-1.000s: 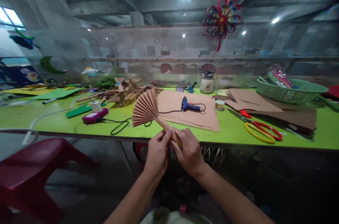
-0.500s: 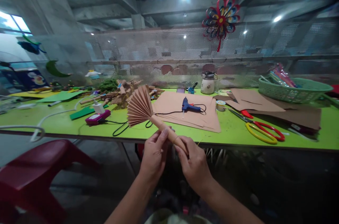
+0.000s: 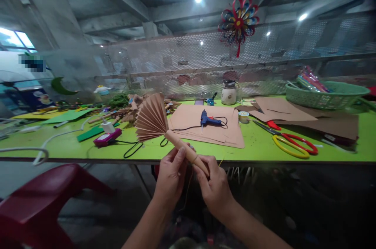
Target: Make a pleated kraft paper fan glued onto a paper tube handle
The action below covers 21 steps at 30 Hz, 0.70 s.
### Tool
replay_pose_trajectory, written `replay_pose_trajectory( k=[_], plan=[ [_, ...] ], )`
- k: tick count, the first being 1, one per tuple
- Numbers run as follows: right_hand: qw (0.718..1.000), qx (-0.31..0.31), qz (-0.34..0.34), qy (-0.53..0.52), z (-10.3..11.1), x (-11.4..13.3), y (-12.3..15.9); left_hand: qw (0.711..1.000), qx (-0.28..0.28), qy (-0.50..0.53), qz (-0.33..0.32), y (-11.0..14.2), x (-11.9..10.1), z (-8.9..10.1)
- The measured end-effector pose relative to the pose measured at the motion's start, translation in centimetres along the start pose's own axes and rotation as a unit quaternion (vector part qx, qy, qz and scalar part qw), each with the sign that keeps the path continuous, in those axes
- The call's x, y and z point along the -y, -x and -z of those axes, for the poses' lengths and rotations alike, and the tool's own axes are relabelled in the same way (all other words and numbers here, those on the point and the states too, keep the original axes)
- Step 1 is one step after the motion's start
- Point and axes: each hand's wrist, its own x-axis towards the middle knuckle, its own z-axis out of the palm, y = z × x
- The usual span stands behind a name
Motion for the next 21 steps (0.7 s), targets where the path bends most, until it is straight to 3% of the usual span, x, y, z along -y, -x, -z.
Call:
replay_pose_trajectory(
  k=[7,9,13,15,18,21],
  plan=[
    [0.976,0.031,-0.126,-0.176,0.4,0.5,-0.5,0.999,-0.013,-0.043,0.003,0.3,-0.2,-0.9],
    [0.944,0.08,-0.178,-0.265,0.4,0.5,-0.7,0.998,-0.016,-0.061,-0.006,0.3,-0.4,-0.9],
    [0.852,0.2,-0.275,-0.397,0.8,0.3,-1.2,0.994,0.01,-0.106,-0.005,0.4,-0.8,-0.6],
    [0.833,0.23,-0.288,-0.413,1.0,0.2,-1.4,0.992,0.022,-0.124,0.005,0.5,-1.0,-0.3],
    [0.834,0.241,-0.277,-0.411,1.0,0.3,-1.3,0.991,0.02,-0.133,0.01,0.7,-1.2,-0.1],
    [0.885,0.21,-0.239,-0.339,0.7,0.2,-1.0,0.991,0.008,-0.134,0.009,0.7,-1.2,-0.2]
  ],
)
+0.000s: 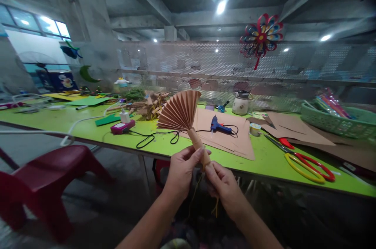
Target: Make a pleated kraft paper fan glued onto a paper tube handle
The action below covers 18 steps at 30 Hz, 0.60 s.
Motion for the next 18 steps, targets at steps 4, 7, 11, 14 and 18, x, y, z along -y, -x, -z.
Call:
replay_pose_trajectory(
  k=[4,7,11,14,18],
  plan=[
    [0.972,-0.102,0.101,0.186,-0.4,-0.9,-0.1,0.999,-0.038,0.002,-0.016,0.1,0.1,-0.4],
    [0.941,-0.147,0.146,0.269,-0.6,-1.5,-0.2,0.998,-0.053,0.017,-0.026,0.2,0.2,-0.6],
    [0.909,-0.185,0.179,0.328,-0.9,-2.1,-0.3,0.999,-0.045,0.013,-0.025,0.2,0.5,-0.6],
    [0.881,-0.206,0.215,0.366,-1.0,-2.5,-0.4,0.999,-0.039,0.001,-0.024,0.1,0.8,-0.4],
    [0.847,-0.233,0.254,0.404,-1.2,-2.9,-0.6,0.999,-0.037,0.001,-0.033,0.0,1.1,-0.1]
  ],
)
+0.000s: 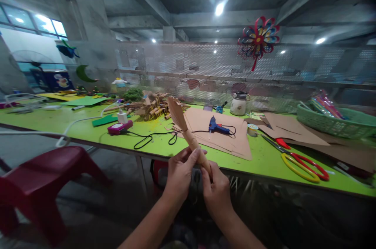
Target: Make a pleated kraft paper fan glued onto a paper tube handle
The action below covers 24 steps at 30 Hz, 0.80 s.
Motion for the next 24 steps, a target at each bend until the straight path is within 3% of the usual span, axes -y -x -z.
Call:
replay_pose_trajectory(
  k=[12,18,24],
  plan=[
    [0.999,-0.002,0.029,0.019,-0.1,-0.5,0.3,0.998,0.036,0.048,0.02,-0.4,0.6,0.5],
    [0.993,0.051,-0.066,-0.089,0.8,2.0,0.7,0.967,0.147,0.19,0.091,-1.0,0.9,2.0],
    [0.98,0.102,-0.089,-0.145,1.3,3.2,1.0,0.947,0.204,0.236,0.079,-0.7,1.0,2.8]
  ],
)
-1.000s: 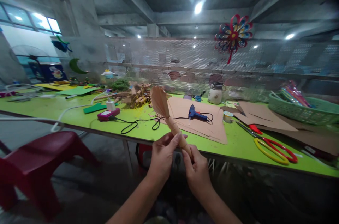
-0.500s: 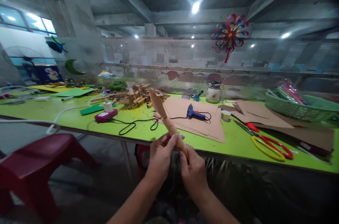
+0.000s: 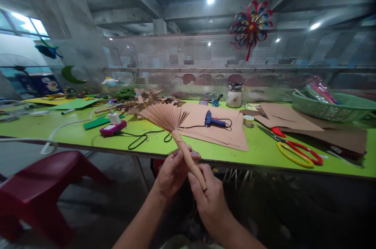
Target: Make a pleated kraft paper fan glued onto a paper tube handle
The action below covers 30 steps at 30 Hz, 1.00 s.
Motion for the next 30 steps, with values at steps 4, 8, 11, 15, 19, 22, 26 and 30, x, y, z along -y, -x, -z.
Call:
replay_pose_trajectory(
  k=[4,8,11,15,19,22,26,30],
  plan=[
    [1.0,0.01,0.002,-0.004,0.0,-0.5,-0.2,1.0,0.006,-0.005,0.002,-0.1,0.0,-0.4],
    [1.0,0.015,0.003,-0.009,-0.1,-0.8,-0.3,1.0,0.012,-0.002,0.005,-0.2,-0.1,-0.5],
    [1.0,0.011,0.025,0.009,-0.4,-1.3,-0.1,1.0,0.022,-0.001,0.005,-0.1,-0.2,-0.4],
    [1.0,-0.002,0.023,0.007,-0.7,-1.6,0.1,0.999,0.031,-0.022,-0.006,0.0,-0.2,-0.1],
    [0.996,0.023,-0.022,-0.088,0.4,-0.4,-0.8,0.998,0.048,-0.046,-0.011,0.2,-0.3,-0.2],
    [0.972,0.081,-0.094,-0.2,1.9,0.8,-2.1,0.995,0.062,-0.072,0.002,0.4,-0.2,-0.2],
    [0.923,0.148,-0.181,-0.306,2.7,0.9,-3.1,0.992,0.084,-0.094,0.027,0.7,-0.1,0.0],
    [0.91,0.113,-0.195,-0.349,2.4,0.3,-3.1,0.988,0.075,-0.131,0.029,0.6,0.0,0.1]
  ],
)
